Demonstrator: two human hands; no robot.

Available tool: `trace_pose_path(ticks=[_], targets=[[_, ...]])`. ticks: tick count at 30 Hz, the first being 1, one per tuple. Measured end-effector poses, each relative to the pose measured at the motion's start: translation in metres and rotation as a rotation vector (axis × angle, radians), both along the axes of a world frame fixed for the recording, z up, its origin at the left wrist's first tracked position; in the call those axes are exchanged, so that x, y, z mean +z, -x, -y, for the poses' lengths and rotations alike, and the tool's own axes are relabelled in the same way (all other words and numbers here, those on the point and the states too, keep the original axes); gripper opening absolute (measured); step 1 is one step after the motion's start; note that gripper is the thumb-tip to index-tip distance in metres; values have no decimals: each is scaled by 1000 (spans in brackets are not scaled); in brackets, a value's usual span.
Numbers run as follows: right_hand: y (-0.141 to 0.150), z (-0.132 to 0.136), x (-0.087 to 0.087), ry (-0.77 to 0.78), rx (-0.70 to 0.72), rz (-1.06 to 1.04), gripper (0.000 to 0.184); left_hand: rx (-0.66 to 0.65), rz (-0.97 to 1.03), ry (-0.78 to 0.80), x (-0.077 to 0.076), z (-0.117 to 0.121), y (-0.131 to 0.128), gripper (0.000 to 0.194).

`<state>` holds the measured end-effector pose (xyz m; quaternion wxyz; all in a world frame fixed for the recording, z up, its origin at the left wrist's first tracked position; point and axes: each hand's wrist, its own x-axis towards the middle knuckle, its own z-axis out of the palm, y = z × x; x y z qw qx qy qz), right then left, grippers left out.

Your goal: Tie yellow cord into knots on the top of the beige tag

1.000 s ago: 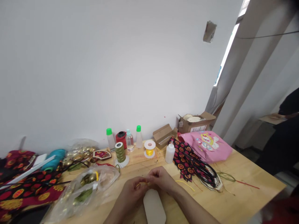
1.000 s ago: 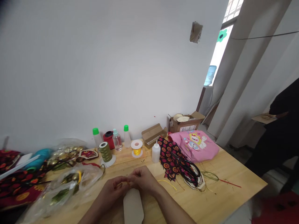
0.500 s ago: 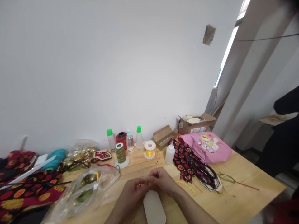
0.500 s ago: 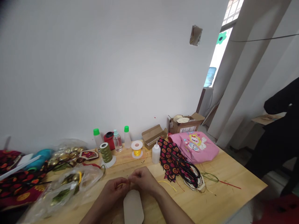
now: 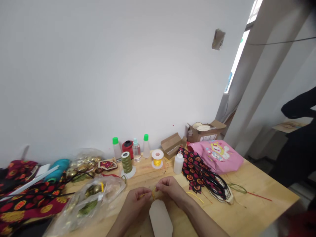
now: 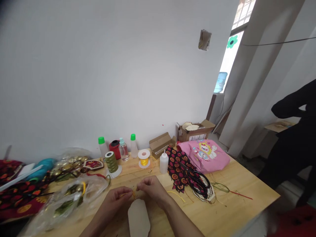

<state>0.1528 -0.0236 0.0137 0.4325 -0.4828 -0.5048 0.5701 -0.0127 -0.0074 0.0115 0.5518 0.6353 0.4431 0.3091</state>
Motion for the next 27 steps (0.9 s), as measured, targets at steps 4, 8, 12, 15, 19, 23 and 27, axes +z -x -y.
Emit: trace_pose_path(ticks=[4, 8, 12, 15, 19, 23, 27], targets=[[1, 0, 0, 5, -43, -16, 26, 21, 20, 1, -2, -2, 1, 27], [2, -1, -1, -40, -94, 0, 25, 1, 67, 64, -1, -1, 1, 29], [3, -2, -5, -60, -84, 12, 23, 3, 38, 73, 2, 0, 1, 31], [3, -2, -7, -76, -64, 3, 22, 29, 8, 30, 4, 0, 2, 29], [4, 0, -3, -46, -40, -1, 22, 55, 10, 14, 5, 0, 3, 28], [2, 2, 1, 16, -37, -52, 24, 59, 2, -2, 5, 0, 2, 29], [0, 4, 2, 105, 58, -317, 22, 61, -51, -43, 3, 1, 1, 30]])
